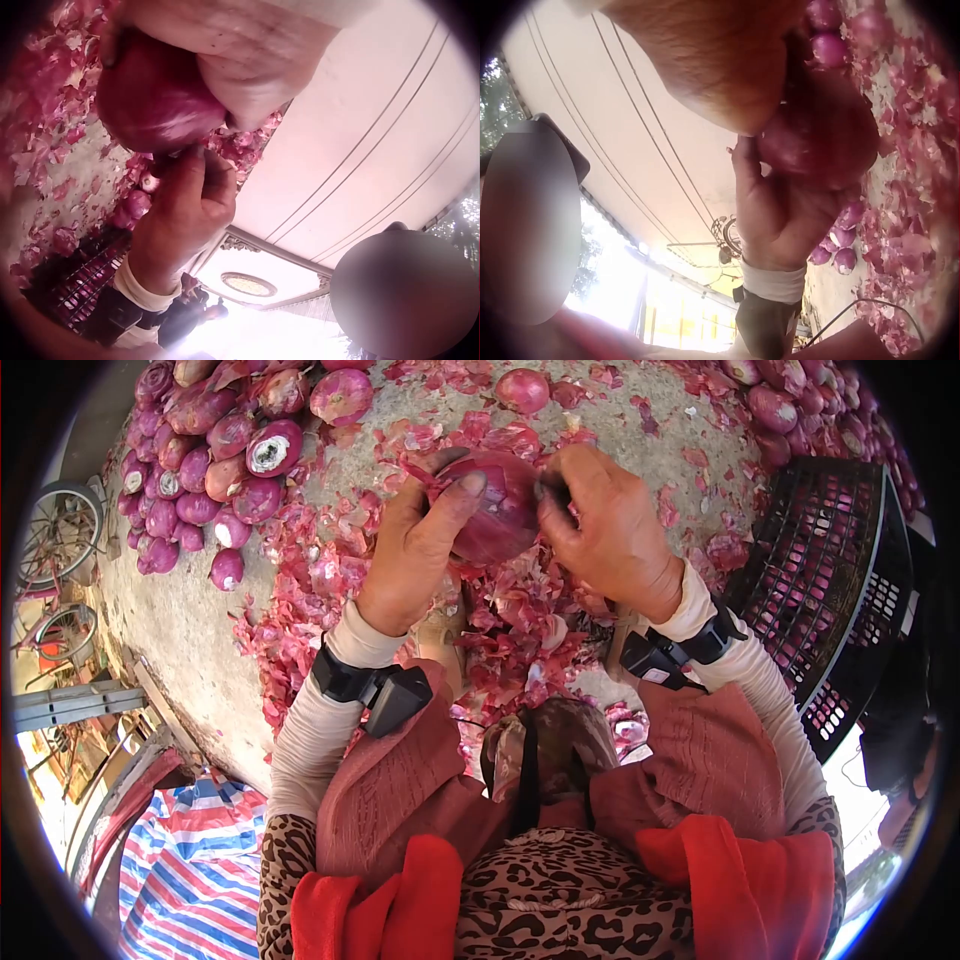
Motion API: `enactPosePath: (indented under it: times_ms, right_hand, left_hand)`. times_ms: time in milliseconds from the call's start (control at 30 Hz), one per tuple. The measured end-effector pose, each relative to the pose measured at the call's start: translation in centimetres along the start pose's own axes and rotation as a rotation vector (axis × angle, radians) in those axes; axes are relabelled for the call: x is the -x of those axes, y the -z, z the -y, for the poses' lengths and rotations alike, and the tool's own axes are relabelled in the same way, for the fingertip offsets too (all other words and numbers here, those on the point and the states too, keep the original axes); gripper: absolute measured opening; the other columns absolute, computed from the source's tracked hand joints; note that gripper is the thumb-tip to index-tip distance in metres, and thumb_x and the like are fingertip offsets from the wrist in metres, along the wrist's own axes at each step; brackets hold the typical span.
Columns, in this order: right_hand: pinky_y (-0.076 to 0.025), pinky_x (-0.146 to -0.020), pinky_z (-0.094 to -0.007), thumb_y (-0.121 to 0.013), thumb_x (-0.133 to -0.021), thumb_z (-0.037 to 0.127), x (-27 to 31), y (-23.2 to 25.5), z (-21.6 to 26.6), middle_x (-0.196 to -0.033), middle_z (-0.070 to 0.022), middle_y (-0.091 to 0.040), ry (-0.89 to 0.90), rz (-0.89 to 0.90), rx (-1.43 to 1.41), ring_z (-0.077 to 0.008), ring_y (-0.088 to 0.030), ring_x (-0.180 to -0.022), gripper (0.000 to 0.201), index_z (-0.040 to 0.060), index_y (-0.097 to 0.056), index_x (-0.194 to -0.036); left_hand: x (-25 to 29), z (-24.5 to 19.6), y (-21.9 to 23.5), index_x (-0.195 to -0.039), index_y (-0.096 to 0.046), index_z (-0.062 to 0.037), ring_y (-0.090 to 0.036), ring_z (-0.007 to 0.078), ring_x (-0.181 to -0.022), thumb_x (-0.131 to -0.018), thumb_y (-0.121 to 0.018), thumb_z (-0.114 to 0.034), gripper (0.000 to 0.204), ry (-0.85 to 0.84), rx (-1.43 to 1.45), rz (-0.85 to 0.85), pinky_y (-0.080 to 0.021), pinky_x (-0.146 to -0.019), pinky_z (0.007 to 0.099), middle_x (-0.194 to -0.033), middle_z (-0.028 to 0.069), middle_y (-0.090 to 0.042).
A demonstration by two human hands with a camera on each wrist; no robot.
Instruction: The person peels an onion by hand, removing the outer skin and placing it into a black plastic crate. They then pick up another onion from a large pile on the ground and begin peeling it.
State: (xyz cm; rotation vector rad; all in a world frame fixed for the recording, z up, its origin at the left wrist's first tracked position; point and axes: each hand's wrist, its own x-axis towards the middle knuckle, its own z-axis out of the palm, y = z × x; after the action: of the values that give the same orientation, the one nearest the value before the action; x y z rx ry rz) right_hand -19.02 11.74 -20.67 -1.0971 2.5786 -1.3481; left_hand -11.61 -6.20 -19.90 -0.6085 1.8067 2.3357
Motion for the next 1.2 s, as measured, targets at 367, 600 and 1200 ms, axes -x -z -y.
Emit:
enactPosePath:
  times_ms: [367,600,1200]
  right_hand:
    - [-0.048,-0.064,-0.0496,-0.062,-0.077,0.004,0.8,0.6,-5.8,-0.084,-0.0243,-0.06,-0.103,0.094,0.218,-0.0448,-0.059,-0.077,0.022,0.0,-0.051,-0.096]
    - [-0.05,-0.074,-0.0432,-0.06,-0.076,0.0,1.0,1.5,-7.2,-0.098,-0.0201,-0.063,-0.057,0.119,0.088,-0.0405,-0.062,-0.087,0.032,0.0025,-0.058,-0.108]
    - [-0.046,-0.086,-0.0367,-0.076,-0.071,0.009,-0.6,3.0,-1.2,-0.104,-0.0085,-0.055,0.158,0.419,-0.419,-0.0288,-0.055,-0.1,0.044,0.0086,-0.058,-0.111]
  left_hand:
    - [-0.1,-0.2,0.6,-0.126,-0.05,-0.0017,-0.06,0.0207,-0.107,-0.099,-0.049,-0.036,0.043,0.177,0.402,0.094,-0.05,-0.094,0.0381,-0.118,0.0104,-0.059]
    - [-0.3,-0.3,0.7,-0.127,-0.048,-0.0022,-0.057,0.0223,-0.113,-0.099,-0.048,-0.037,0.045,0.204,0.457,0.117,-0.05,-0.096,0.0411,-0.125,0.0117,-0.055]
    - [0.0,-0.5,2.1,-0.133,-0.049,0.0011,-0.058,0.0168,-0.108,-0.1,-0.044,-0.037,0.05,0.205,0.046,0.368,-0.045,-0.096,0.0299,-0.121,0.0092,-0.06]
